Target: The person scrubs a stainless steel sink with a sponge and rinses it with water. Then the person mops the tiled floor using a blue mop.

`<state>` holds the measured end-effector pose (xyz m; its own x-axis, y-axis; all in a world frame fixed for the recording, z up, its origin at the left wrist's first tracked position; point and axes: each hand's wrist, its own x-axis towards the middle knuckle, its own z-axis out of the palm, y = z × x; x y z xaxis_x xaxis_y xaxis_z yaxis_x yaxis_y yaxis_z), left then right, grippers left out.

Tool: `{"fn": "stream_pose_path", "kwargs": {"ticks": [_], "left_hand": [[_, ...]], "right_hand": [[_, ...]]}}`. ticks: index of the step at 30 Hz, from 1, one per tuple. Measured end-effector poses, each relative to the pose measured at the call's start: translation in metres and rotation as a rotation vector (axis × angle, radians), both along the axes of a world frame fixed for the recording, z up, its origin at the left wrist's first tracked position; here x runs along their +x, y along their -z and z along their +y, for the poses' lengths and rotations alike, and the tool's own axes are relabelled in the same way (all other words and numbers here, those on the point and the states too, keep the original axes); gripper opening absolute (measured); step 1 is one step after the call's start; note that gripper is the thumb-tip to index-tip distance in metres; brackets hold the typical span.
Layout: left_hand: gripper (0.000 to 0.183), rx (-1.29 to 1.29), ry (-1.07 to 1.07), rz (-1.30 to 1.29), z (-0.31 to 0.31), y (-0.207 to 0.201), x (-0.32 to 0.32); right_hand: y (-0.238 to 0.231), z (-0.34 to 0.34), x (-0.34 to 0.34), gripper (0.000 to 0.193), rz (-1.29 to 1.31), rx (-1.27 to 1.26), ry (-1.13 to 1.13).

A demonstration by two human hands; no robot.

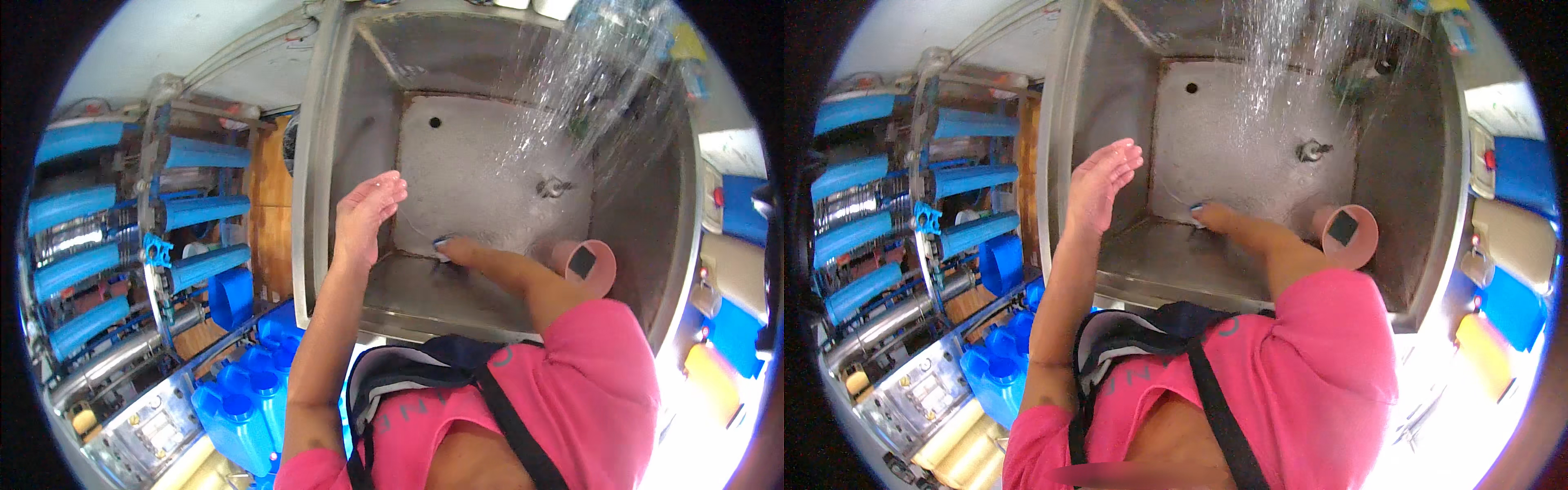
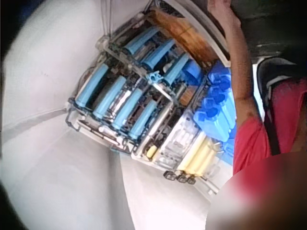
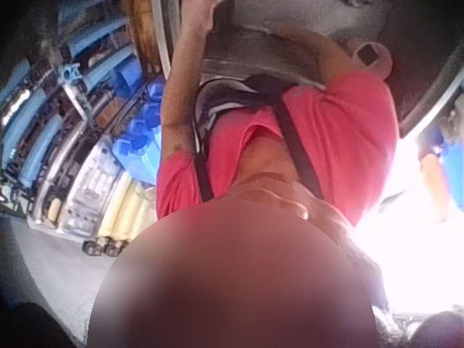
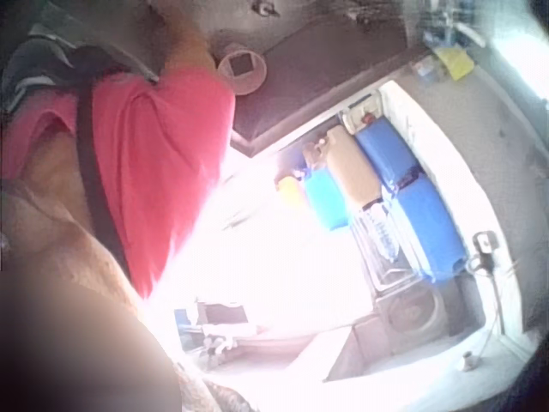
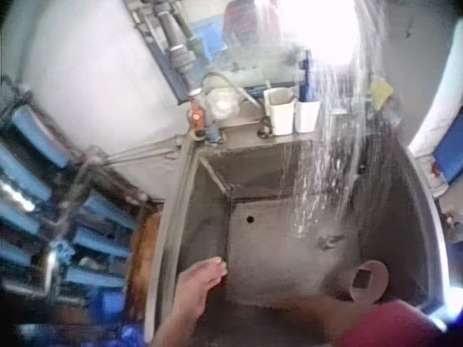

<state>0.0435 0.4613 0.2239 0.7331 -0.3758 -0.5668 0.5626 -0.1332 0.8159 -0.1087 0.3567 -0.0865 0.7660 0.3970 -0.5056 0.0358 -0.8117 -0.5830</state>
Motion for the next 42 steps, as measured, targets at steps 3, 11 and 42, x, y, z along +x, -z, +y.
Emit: {"fn": "stream_pose_path", "kwargs": {"ticks": [3,11,42], "left_hand": [[0.037,0.042,0.009,-0.037,0.012,0.012,-0.002],[0.036,0.136,-0.013,-0.229,0.040,0.042,0.002],[0.023,-0.116,0.008,-0.434,0.036,0.060,0.006]], "right_hand": [[0.024,0.034,0.053,0.026,-0.242,-0.058,0.064],[0.102,-0.144,0.028,0.054,-0.525,-0.440,1.324],[-0.130,-0.188,0.029,0.034,-0.102,0.091,1.130]]}}
